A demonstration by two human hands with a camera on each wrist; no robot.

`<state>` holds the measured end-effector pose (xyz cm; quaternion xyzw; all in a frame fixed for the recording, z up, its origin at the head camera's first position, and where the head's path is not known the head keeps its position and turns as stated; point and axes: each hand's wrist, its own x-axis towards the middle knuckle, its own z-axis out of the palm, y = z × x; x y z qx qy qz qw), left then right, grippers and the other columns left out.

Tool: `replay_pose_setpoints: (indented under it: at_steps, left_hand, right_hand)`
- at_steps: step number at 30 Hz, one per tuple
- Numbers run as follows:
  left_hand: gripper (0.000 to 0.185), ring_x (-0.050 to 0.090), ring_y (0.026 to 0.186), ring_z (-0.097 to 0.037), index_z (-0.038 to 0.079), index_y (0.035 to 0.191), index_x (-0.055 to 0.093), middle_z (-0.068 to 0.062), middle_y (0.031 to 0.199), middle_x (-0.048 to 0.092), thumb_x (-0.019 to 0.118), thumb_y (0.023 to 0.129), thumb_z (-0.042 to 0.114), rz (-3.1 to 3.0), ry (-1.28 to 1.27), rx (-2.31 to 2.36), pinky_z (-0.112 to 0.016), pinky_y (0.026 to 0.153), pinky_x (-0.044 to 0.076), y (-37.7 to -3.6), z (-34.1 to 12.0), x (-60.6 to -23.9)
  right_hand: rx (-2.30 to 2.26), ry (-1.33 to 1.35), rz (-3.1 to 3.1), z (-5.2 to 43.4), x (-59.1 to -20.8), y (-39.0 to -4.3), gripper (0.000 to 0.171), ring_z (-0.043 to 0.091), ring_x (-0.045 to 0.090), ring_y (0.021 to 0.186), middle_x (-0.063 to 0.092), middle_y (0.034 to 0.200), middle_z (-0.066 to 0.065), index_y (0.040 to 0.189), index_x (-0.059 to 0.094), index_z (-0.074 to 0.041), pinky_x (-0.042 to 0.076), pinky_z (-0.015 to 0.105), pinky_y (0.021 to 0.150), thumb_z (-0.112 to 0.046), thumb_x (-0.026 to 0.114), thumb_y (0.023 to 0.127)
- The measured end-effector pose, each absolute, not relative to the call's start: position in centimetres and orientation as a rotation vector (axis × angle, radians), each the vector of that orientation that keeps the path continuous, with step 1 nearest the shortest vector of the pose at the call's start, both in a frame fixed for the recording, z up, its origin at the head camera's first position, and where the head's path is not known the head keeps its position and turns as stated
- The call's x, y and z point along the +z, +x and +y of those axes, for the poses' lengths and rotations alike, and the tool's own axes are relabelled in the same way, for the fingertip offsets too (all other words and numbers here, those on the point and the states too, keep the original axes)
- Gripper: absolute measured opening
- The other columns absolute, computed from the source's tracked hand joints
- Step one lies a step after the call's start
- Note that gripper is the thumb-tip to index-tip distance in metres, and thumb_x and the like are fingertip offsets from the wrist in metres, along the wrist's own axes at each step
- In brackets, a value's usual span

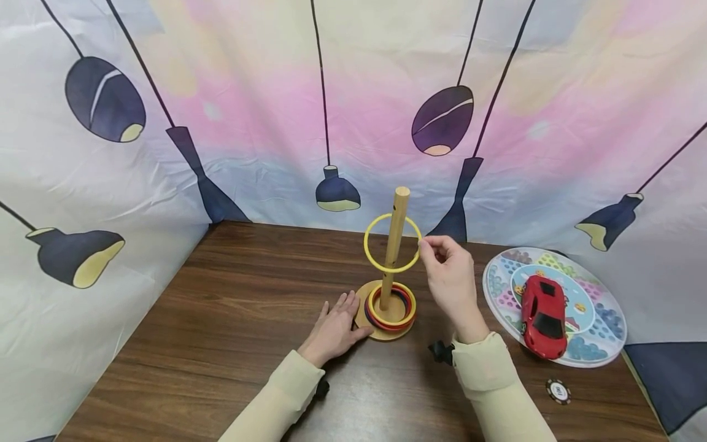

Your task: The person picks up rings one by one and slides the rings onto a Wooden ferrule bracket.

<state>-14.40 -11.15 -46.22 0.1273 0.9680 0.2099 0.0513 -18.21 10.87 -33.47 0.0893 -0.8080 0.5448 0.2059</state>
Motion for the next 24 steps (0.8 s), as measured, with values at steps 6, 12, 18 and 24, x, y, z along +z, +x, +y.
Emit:
replay_pose_setpoints:
  at_steps: [6,12,18,24]
  left_hand:
    - [0.081,0.025,0.144,-0.031,-0.001,0.149,0.035,-0.017,0.155,0.029,0.058,0.093,0.052,2.951,0.390,0.636,-0.061,0.112,0.019,-14.4,-11.1,-46.2]
    - [0.081,0.025,0.144,-0.031,-0.001,0.149,0.035,-0.017,0.155,0.030,0.058,0.093,0.053,2.955,0.386,0.624,-0.061,0.111,0.019,-14.5,-11.1,-46.2]
    - [0.080,0.024,0.144,-0.031,-0.001,0.149,0.036,-0.017,0.155,0.029,0.058,0.093,0.053,2.952,0.389,0.619,-0.061,0.111,0.019,-14.5,-11.1,-46.2]
    - [0.080,0.023,0.144,-0.032,-0.001,0.149,0.035,-0.017,0.155,0.029,0.057,0.093,0.053,2.952,0.398,0.614,-0.061,0.111,0.019,-14.4,-11.1,-46.3]
  right_hand:
    - [1.356,0.194,-2.592,11.2,-36.3,-18.3,0.018,0.018,0.054,0.063,0.064,0.075,0.004,0.097,0.072,-0.006,0.042,0.029,0.058,-0.020,0.060,0.095]
    - [1.221,0.113,-2.847,11.6,-38.7,-18.4,0.018,0.016,0.054,0.063,0.063,0.076,0.000,0.096,0.071,-0.010,0.042,0.031,0.058,-0.022,0.058,0.094]
    - [1.156,0.078,-2.953,11.9,-40.0,-18.4,0.020,0.015,0.053,0.060,0.062,0.077,0.000,0.097,0.071,-0.010,0.041,0.031,0.056,-0.024,0.057,0.095]
    - [1.133,0.081,-2.996,12.0,-40.8,-18.3,0.021,0.015,0.052,0.057,0.061,0.075,-0.001,0.097,0.071,-0.009,0.041,0.031,0.053,-0.022,0.055,0.097]
